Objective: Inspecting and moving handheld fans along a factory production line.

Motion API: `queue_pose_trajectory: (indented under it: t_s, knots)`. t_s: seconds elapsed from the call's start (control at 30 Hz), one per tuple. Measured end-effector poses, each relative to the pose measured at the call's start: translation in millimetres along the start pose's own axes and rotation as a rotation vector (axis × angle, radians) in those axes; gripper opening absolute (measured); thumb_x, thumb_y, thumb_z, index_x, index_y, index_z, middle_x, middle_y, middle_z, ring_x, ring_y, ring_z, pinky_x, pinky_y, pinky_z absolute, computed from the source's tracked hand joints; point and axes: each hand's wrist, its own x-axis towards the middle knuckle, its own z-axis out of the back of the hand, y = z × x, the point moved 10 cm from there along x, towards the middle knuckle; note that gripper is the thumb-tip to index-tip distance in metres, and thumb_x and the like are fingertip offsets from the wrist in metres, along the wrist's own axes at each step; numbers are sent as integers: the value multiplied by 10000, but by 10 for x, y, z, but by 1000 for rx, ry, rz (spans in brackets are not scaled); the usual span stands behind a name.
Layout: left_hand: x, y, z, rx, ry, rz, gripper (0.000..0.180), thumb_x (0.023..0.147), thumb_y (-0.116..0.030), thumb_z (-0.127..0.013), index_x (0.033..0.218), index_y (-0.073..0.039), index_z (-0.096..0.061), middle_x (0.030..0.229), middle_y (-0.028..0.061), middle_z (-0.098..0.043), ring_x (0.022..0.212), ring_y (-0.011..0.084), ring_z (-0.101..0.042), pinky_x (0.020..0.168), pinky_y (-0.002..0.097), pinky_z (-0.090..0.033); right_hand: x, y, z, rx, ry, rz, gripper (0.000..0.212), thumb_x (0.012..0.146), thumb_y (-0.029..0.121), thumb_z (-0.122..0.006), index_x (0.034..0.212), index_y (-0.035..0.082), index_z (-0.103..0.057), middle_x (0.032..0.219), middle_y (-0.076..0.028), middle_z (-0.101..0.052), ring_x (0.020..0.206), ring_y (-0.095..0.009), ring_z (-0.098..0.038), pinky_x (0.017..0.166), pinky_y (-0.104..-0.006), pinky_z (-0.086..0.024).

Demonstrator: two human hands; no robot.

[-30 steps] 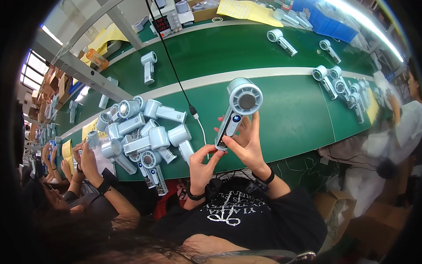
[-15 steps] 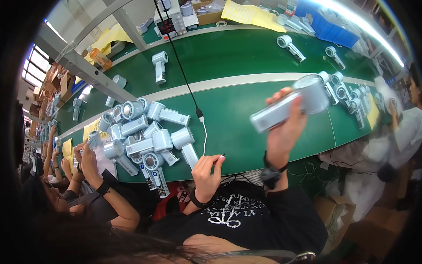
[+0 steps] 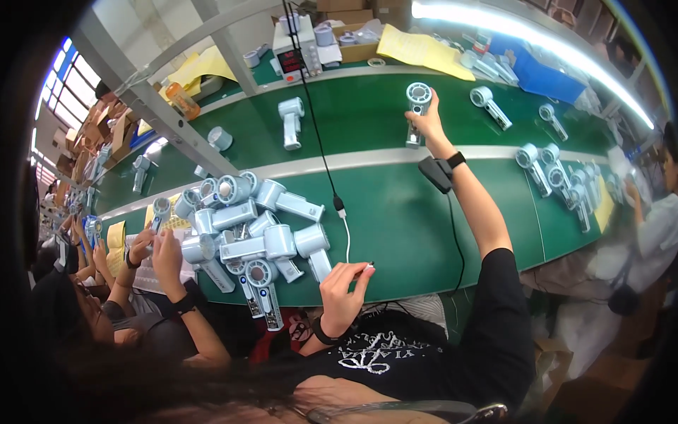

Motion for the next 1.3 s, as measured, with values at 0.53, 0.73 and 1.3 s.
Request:
queue_pose_trajectory:
  t_s: [0.53,0.73,1.3]
  knots:
    - [210,122,132,12,-49,35,112,759,-22,-735,827,14,-653,719,110,-640,604,225,-605,547,295,-468,236,-726,-2582,-1206,192,419,613,749,405,-695,1054,-103,-539,1248,-251,-444,1265,-416,-304,1023,-648,-225]
    - [204,125,198,19,-65,38,111,763,-21,-732,833,17,-654,720,111,-641,602,221,-606,547,292,-464,62,-731,-2535,-937,161,440,592,701,218,-717,1158,-26,-430,1258,-281,-438,1132,-402,-467,912,-560,-377]
    - [138,-74,-194,-184,64,34,94,786,-16,-708,836,29,-643,725,111,-637,624,212,-605,576,283,-462,-2126,305,-380,215,273,-40,511,916,229,-467,1364,28,-327,1125,-124,-529,893,-175,-542,784,-350,-500]
